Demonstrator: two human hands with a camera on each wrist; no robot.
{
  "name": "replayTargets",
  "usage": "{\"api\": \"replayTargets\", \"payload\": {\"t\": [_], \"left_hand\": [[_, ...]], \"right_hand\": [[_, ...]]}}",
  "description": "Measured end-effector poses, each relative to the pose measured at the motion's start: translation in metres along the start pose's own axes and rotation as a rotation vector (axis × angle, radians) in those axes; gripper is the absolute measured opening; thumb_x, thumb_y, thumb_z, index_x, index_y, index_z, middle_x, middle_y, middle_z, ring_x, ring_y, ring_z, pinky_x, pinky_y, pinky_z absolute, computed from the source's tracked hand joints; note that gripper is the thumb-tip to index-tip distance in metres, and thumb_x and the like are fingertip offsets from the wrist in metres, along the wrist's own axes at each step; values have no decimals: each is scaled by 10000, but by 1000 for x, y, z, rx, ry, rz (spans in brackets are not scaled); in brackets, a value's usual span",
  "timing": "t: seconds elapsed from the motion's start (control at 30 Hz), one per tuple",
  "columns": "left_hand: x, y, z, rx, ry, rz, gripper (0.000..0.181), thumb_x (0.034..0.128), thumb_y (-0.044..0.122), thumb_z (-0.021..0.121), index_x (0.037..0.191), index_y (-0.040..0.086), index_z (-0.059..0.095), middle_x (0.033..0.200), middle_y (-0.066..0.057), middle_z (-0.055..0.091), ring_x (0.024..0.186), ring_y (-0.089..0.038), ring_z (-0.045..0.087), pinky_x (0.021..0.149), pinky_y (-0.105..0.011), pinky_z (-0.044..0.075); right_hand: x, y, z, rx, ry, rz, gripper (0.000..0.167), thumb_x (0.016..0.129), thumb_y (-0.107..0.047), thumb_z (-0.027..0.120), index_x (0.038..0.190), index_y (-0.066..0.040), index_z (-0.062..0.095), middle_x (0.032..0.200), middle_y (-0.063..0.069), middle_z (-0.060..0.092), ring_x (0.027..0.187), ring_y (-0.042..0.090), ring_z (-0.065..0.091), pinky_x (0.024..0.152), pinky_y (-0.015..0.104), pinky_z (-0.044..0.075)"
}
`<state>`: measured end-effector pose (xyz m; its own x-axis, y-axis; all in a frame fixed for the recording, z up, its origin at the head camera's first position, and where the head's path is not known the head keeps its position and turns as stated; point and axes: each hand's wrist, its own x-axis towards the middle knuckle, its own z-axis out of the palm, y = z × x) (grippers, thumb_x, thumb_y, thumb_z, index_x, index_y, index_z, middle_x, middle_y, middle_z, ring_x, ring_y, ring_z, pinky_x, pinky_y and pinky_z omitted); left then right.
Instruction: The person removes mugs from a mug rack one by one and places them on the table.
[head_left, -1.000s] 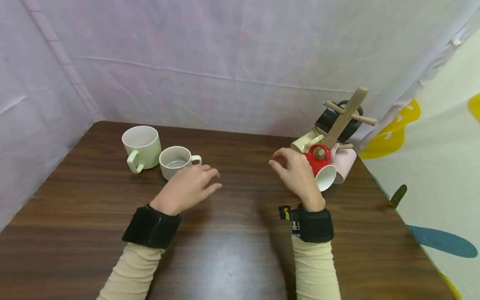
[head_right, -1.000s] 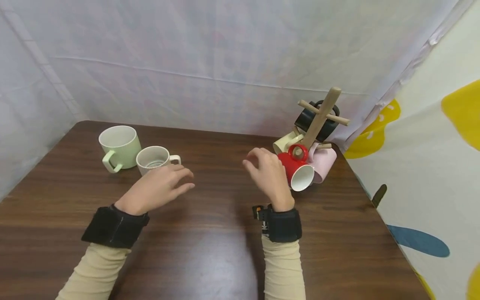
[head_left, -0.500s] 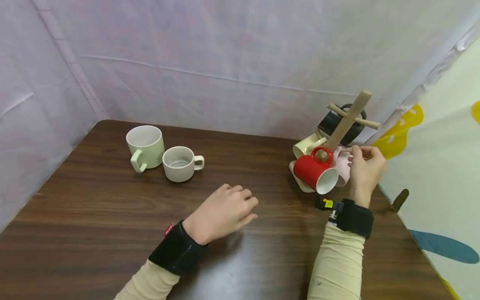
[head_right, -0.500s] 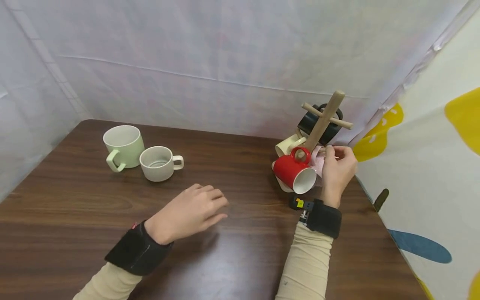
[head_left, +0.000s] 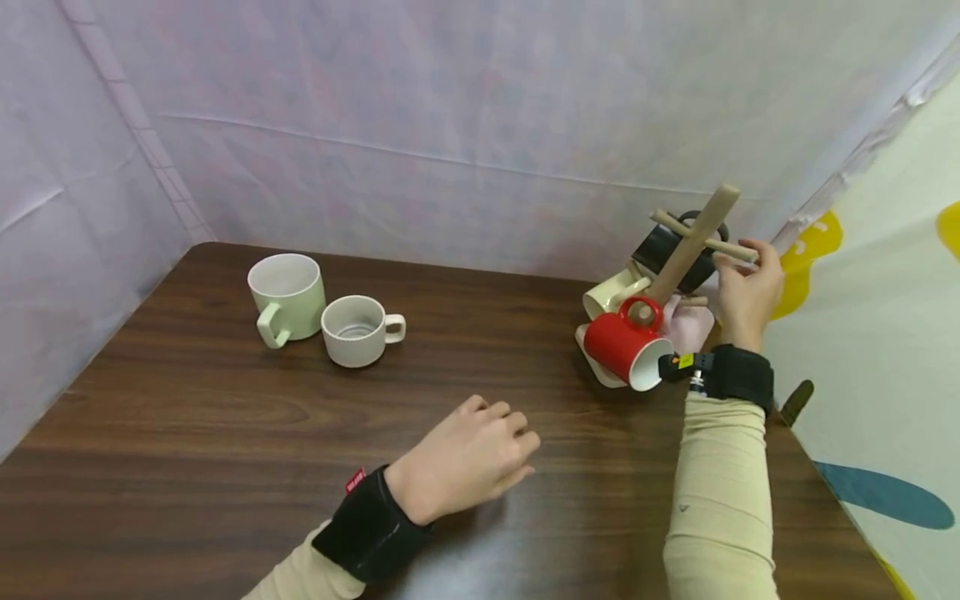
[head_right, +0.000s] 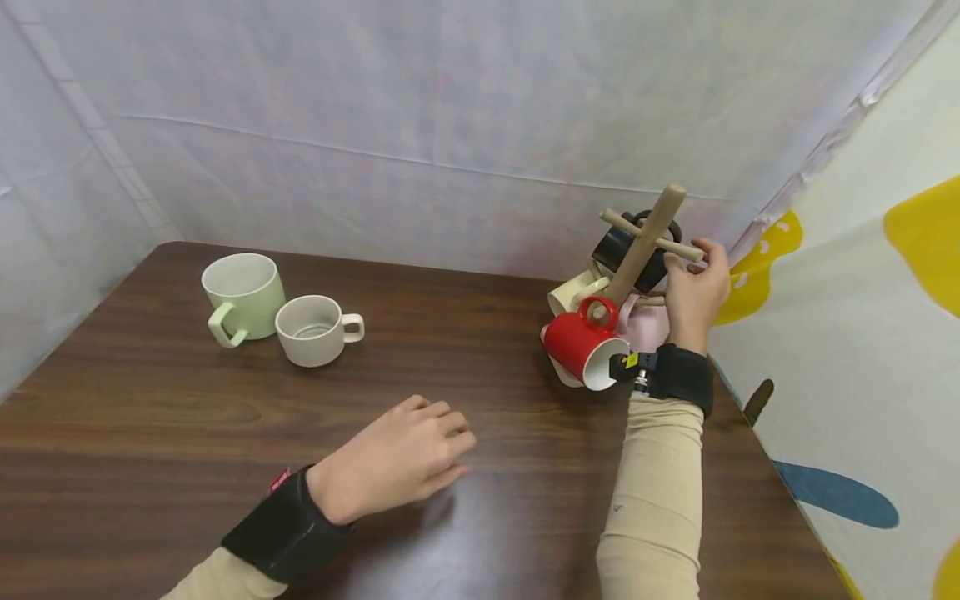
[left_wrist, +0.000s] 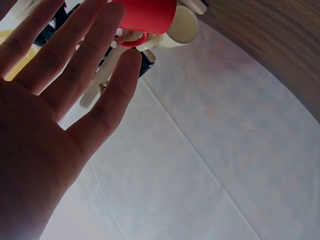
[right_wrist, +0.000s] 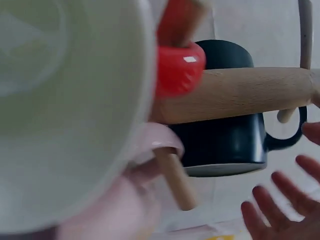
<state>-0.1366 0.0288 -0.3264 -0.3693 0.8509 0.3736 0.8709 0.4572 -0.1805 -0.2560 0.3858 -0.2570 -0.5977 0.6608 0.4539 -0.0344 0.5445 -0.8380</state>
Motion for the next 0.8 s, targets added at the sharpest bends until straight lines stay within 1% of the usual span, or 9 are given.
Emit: {"api": "replayTargets", "payload": {"t": [0.07, 0.1, 0.17, 0.23, 0.37, 0.43, 0.53, 0.63, 0.8], "left_hand": [[0, 1, 0, -1, 0, 4, 203, 944, 404, 719, 992, 207, 727, 976, 60, 691, 895, -133, 640, 745, -302, 505], [0, 2, 0, -2, 1, 6, 202, 943, 403, 720, 990, 207, 728, 974, 60, 690, 893, -133, 640, 746, -302, 506], [0, 2, 0, -7, 7, 9, 199, 940, 401, 724, 980, 205, 727, 969, 59, 689, 891, -133, 640, 752, -304, 508], [0, 2, 0, -14, 14, 9, 198, 936, 398, 729, 972, 203, 729, 965, 56, 691, 889, -135, 644, 760, -308, 511], [0, 2, 1, -23, 21, 7, 201, 930, 396, 736, 968, 199, 731, 964, 51, 696, 887, -135, 647, 769, -311, 515], [0, 2, 2, -22, 20, 7, 201, 931, 396, 735, 974, 199, 732, 967, 51, 697, 889, -135, 648, 769, -310, 514], [-1, 1, 3, -23, 13, 7, 202, 932, 396, 734, 981, 200, 734, 972, 50, 697, 890, -134, 648, 768, -310, 513], [-1, 1, 3, -28, 7, 3, 203, 931, 394, 735, 985, 198, 736, 973, 48, 697, 887, -134, 648, 763, -310, 513], [0, 1, 5, -32, 1, -4, 204, 932, 396, 734, 983, 198, 734, 972, 47, 696, 886, -135, 647, 755, -308, 512]], "right_hand": [[5, -4, 1, -46, -32, -65, 369, 946, -167, 701, 1300, -65, 666, 1159, 35, 641, 945, 54, 562, 873, 214, 451], [8, -4, 1, -62, -41, -99, 379, 947, -154, 699, 1309, -48, 666, 1189, 74, 658, 980, 69, 570, 892, 208, 440], [13, -5, 2, -85, -62, -124, 363, 951, -127, 688, 1308, -60, 679, 1199, 66, 673, 999, 64, 566, 902, 187, 436], [17, -5, 1, -60, -83, -131, 340, 956, -83, 668, 1293, -50, 689, 1108, 28, 687, 913, 37, 590, 844, 161, 460], [25, -2, 1, 53, -146, -174, 315, 959, -7, 643, 1269, 33, 677, 912, -119, 622, 639, -53, 567, 606, 96, 485], [28, -1, 1, 115, -176, -196, 303, 957, 6, 642, 1251, 79, 666, 853, -150, 604, 581, -58, 567, 564, 85, 478], [32, 2, 2, 157, -204, -215, 297, 946, 44, 629, 1234, 111, 656, 808, -154, 594, 553, -51, 562, 545, 92, 478], [34, 3, 3, 137, -201, -231, 286, 948, 35, 626, 1221, 112, 666, 787, -164, 592, 542, -46, 555, 544, 91, 475], [35, 3, 2, 41, -181, -313, 250, 970, -29, 639, 1174, 106, 688, 770, -221, 561, 556, -78, 546, 556, 68, 460]]}}
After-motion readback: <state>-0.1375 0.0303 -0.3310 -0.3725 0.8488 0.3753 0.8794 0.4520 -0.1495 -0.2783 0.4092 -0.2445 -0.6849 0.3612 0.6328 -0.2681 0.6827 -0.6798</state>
